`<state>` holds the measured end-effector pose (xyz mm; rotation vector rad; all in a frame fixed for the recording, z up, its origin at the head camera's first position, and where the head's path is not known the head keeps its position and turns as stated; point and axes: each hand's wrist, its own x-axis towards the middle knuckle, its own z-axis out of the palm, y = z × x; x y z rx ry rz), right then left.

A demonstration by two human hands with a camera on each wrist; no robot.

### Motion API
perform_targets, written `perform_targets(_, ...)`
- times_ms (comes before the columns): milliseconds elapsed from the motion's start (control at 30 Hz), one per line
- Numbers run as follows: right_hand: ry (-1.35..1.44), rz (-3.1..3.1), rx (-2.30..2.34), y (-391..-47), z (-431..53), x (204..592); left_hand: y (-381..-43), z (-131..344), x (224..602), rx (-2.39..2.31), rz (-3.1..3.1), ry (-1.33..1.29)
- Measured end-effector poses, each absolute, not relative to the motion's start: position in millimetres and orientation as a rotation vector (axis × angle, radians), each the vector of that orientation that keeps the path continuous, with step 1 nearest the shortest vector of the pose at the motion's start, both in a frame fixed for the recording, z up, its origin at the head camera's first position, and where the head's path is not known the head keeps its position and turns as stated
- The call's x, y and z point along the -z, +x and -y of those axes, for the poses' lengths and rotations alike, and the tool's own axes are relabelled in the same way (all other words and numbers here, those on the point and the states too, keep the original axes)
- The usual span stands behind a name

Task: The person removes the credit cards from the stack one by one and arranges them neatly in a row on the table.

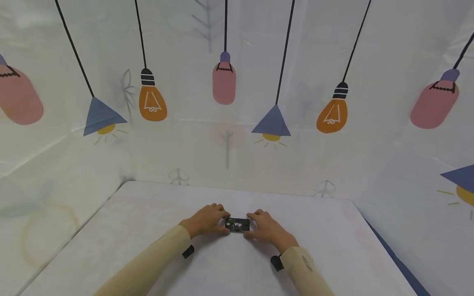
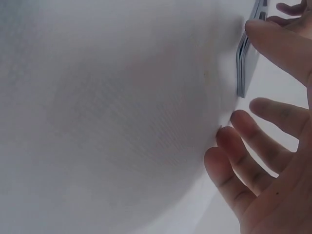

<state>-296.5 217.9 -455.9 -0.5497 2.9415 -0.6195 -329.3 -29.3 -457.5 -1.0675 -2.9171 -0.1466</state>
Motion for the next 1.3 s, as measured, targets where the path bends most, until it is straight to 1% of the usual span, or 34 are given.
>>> perform_targets(567,-0.528,-2.918,0.642,-294.8,-211.2,449.9,-328.5,27.3,452.8,0.154,2.942,-1.066)
perform_targets(900,-0.516,-2.925,0.652,-296.2,-212.7,451.3,-331.1,26.8,449.6,0.223,2.995,-1.056)
perform_targets(1300,-0.54,-2.926,0.634,-299.4,-216.6,452.0,-333.2,23.7,447.7,0.195,3.01,-1.062)
